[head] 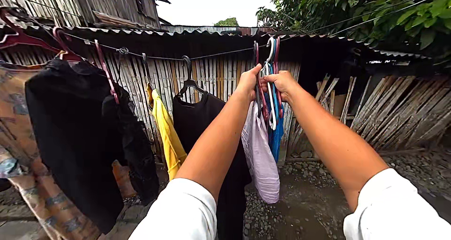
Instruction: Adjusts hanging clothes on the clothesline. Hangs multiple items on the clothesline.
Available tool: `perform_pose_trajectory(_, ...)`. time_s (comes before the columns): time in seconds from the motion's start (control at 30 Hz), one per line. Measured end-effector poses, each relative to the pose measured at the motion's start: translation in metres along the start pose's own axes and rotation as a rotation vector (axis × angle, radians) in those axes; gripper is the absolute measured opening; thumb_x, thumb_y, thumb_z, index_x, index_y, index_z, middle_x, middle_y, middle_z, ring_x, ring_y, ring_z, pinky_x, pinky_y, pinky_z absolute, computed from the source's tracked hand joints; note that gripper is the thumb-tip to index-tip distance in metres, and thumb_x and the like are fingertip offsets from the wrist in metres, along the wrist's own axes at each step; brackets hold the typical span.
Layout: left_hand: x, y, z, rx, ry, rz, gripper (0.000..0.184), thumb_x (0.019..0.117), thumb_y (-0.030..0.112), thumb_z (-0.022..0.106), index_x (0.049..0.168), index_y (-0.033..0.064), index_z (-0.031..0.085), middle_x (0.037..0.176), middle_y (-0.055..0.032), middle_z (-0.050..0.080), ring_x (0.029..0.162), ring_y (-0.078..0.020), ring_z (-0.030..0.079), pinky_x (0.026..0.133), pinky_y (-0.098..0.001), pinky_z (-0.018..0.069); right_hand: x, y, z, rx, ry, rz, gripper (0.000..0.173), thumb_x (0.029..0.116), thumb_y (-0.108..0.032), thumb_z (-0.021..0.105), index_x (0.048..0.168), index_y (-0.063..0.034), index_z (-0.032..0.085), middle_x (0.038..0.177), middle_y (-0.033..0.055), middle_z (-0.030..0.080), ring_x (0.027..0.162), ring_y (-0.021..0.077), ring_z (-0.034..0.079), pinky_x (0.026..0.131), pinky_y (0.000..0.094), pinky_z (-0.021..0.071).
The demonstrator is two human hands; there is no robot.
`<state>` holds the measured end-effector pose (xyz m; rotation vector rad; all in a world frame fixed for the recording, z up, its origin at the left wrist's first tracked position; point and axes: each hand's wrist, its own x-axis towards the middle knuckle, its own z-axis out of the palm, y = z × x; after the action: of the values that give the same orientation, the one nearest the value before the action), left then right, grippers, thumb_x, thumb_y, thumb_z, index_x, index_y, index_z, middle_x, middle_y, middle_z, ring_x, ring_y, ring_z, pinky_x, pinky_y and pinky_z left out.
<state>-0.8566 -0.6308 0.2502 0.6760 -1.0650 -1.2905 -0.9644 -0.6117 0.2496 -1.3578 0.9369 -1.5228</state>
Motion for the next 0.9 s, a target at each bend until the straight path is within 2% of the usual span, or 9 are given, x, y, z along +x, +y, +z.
perform_pose_trajectory(0.17,-0.003,-0.007,-0.002,0.040,0.015,-0.046,0.043,0.1076,0.044,0.049,0.115,0.0011,0.054,0.084,-0.0112,0.064,0.067,-0.0187,0.065,0.065,-0.0330,0.0586,0.005,0.007,-0.019,-0.014,-0.009,0.001,0.024,0.1040,-0.008,0.057,0.125,0.0018,0.050,0.088,0.0128,0.072,0.067,0.0159,0.071,0.064,0.0288,0.0615)
perform_pose_trajectory(0.37,-0.013,-0.012,-0.004,0.111,-0.010,-0.074,0.050,0.1078,0.045,0.048,0.125,-0.0016,0.049,0.099,-0.0171,0.065,0.077,-0.0246,0.069,0.073,-0.0394,0.0612,-0.009,0.001,-0.035,-0.222,-0.039,0.093,0.035,0.1111,-0.030,0.048,0.130,-0.0008,0.049,0.090,0.0123,0.072,0.070,0.0174,0.073,0.064,0.0293,0.0621)
perform_pose_trajectory(0.47,-0.020,-0.019,-0.005,0.107,-0.046,-0.103,0.054,0.1087,0.047,0.043,0.133,-0.0012,0.049,0.106,-0.0184,0.069,0.082,-0.0250,0.072,0.075,-0.0393,0.0613,-0.010,0.003,-0.044,-0.335,-0.050,0.073,0.034,0.1100,-0.032,0.050,0.121,-0.0003,0.054,0.082,0.0089,0.070,0.063,0.0137,0.069,0.059,0.0277,0.0594)
perform_pose_trajectory(0.53,-0.025,-0.023,-0.003,0.070,-0.044,-0.111,0.051,0.1089,0.044,0.045,0.134,-0.0010,0.046,0.109,-0.0201,0.068,0.086,-0.0269,0.073,0.078,-0.0402,0.0618,-0.008,0.007,-0.051,-0.427,-0.048,0.029,0.039,0.1084,-0.037,0.053,0.115,0.0007,0.059,0.083,0.0092,0.068,0.065,0.0143,0.067,0.063,0.0308,0.0590)
perform_pose_trajectory(0.6,-0.029,-0.025,0.000,0.033,-0.033,-0.109,0.049,0.1087,0.039,0.047,0.136,-0.0004,0.042,0.110,-0.0209,0.065,0.086,-0.0285,0.072,0.079,-0.0420,0.0619,-0.009,0.007,-0.057,-0.467,-0.061,0.000,0.051,0.1080,-0.046,0.049,0.116,0.0035,0.062,0.096,0.0153,0.067,0.082,0.0210,0.066,0.079,0.0405,0.0548)
perform_pose_trajectory(0.63,-0.032,-0.027,0.002,0.019,-0.023,-0.108,0.048,0.1083,0.038,0.048,0.137,0.0003,0.040,0.110,-0.0204,0.064,0.087,-0.0285,0.071,0.079,-0.0422,0.0616,-0.011,0.008,-0.059,-0.481,-0.064,-0.011,0.054,0.1088,-0.047,0.046,0.115,0.0035,0.062,0.097,0.0158,0.067,0.084,0.0214,0.066,0.080,0.0406,0.0552)
perform_pose_trajectory(0.77,-0.039,-0.031,0.007,-0.007,0.005,-0.116,0.044,0.1072,0.029,0.051,0.138,0.0006,0.040,0.115,-0.0207,0.061,0.092,-0.0281,0.070,0.083,-0.0401,0.0607,-0.017,0.002,-0.069,-0.580,-0.027,-0.021,0.046,0.1116,-0.040,0.042,0.118,0.0019,0.059,0.083,0.0079,0.060,0.064,0.0123,0.058,0.063,0.0292,0.0524)
perform_pose_trajectory(0.83,-0.042,-0.032,0.007,-0.008,-0.001,-0.113,0.038,0.1068,0.025,0.050,0.135,0.0005,0.043,0.113,-0.0209,0.063,0.093,-0.0285,0.071,0.082,-0.0402,0.0611,-0.017,-0.003,-0.078,-0.600,-0.032,-0.049,0.045,0.1107,-0.040,0.046,0.115,0.0017,0.061,0.078,0.0061,0.062,0.060,0.0106,0.058,0.061,0.0276,0.0522)
perform_pose_trajectory(0.9,-0.046,-0.031,0.008,-0.015,-0.005,-0.113,0.038,0.1062,0.024,0.051,0.137,0.0015,0.044,0.113,-0.0204,0.064,0.093,-0.0283,0.071,0.082,-0.0400,0.0611,-0.021,-0.009,-0.087,-0.561,-0.066,-0.031,0.046,0.1097,-0.042,0.046,0.112,0.0006,0.063,0.080,0.0064,0.063,0.065,0.0121,0.060,0.063,0.0293,0.0524)
